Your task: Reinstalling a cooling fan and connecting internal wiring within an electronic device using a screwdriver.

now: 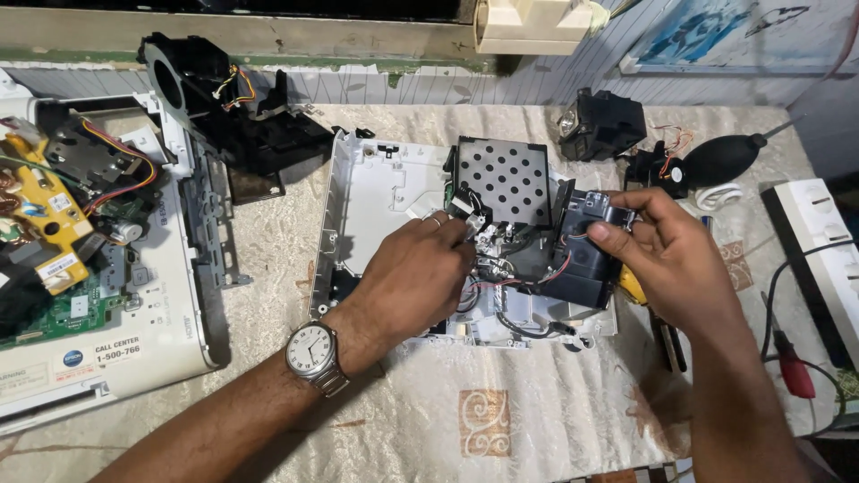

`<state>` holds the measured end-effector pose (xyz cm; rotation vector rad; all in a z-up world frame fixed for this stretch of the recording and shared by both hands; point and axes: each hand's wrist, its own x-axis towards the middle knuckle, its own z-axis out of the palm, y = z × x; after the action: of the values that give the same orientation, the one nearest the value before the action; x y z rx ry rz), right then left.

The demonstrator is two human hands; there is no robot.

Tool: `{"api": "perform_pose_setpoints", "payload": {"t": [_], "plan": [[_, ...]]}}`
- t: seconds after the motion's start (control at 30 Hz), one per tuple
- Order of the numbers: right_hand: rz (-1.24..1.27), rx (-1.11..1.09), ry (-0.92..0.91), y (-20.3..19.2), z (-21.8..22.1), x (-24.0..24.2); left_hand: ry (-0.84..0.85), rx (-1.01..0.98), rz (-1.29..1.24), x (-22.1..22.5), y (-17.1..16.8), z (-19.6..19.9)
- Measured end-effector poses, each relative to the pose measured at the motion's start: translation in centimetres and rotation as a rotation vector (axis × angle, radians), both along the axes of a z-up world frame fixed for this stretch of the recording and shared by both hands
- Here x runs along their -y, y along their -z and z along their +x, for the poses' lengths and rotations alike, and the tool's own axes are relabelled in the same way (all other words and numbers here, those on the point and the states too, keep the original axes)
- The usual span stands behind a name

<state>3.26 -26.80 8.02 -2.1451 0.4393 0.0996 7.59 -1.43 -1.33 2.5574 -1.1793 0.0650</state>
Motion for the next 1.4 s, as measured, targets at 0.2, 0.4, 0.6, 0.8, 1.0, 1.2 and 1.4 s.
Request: {"api": "perform_pose_setpoints", "payload": {"t": [0.2,0.4,0.6,0.8,1.0,1.2,1.4], "plan": [[-0.121,-0.064,0.070,-1.3,-0.1,-1.2,0.005,-0.079,-0.136,-0.3,0.0,-0.4],[-0.035,-0.098,0.057,-0.7,0.2,-0.4,-0.004,-0.078,-0.173,-0.2,0.5,-0.5],[-0.044,-0.114,0.124,-1.1,-0.2,-1.8,-0.010,-0.062,-0.217,-0.2,0.3,-0.6],[-0.102,0.014,-0.007,0.1,-0.4,-0.9,-0.014,-0.011,-0.194,0.2,0.5,-0.8],[-0.155,-0.023,-0.077,0.8,-0.1,0.6,-0.056,0.084,-0.128,0.7,0.6,-1.2],[-0.190,-0.021,-0.178,0.1,0.8,1.1,-0.058,0.079,-0.083,0.8,0.5,-1.5],[-0.365,-0.054,-0.237,1.6,2.2,3.6,-0.081,0.025,-0.069,1.0,-0.2,-1.9]]}}
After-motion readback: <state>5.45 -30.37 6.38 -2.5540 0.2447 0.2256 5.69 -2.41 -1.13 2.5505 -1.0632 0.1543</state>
